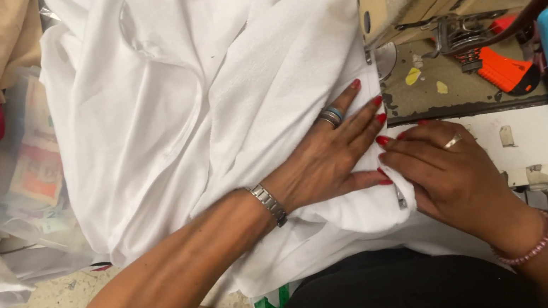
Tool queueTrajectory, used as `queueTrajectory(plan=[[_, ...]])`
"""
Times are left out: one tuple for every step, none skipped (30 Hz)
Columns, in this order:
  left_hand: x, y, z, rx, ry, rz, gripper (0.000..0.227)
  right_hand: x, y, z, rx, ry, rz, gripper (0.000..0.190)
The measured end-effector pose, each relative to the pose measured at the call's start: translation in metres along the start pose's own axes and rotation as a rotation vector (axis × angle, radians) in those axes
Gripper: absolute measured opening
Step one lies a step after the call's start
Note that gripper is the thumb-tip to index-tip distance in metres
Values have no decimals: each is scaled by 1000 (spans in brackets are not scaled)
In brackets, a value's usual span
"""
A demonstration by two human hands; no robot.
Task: A person is altering a white garment by cutting fabric strips with a utility knife and sewing them onto the garment using a sewing machine.
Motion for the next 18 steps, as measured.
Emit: queueTrajectory(plan=[[2,-3,0,1,3,1,80,1,1,0,-1,-2,3,24],[3,-6,0,-23,21,92,79,2,3,-1,1,6,13,25],[5,-10,1,-49,37,185,79,3,4,-1,2,13,21,27],[5,-11,-3,-50,38,187,79,3,5,-2,2,11,21,27],[7,-12,-5,-29,-39,-15,82,3,6,-4,-4,14,29,26],[9,-14,-8,-6,-116,-217,87,3,7,-6,-9,17,37,26],[7,-17,-8,-7,-116,-216,87,4,8,-6,-9,16,37,26],[5,-21,-9,-17,-79,-158,87,5,10,-7,-6,18,41,27],[3,-24,-11,-25,-42,-100,88,6,11,-7,0,21,45,30],[3,-27,-11,-23,-42,-99,88,6,12,-10,2,20,46,30],[2,-31,-11,-62,24,101,84,6,14,-12,7,16,66,32],[2,-35,-12,-99,91,302,83,6,16,-14,11,11,86,34],[0,-36,-13,-96,90,302,83,7,17,-15,14,11,87,34],[-2,-39,-15,-116,57,263,85,8,19,-16,23,1,107,35],[-3,-41,-16,-137,24,224,86,9,21,-17,32,-10,127,36],[3,-45,-17,-136,24,224,86,9,22,-18,33,-10,128,36],[9,-49,-18,-133,56,320,85,10,23,-18,53,-23,141,37],[15,-52,-18,-131,89,416,85,10,25,-19,73,-36,154,38]])
Point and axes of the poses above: each hand's wrist, its own z-axis away from the middle knuckle, its own x-axis out of the palm, y = z × x, the point moved 2 cm from there along -z, towards the middle knuckle, and after that the axes turned 8 degrees about z, right-handed, at the moved point
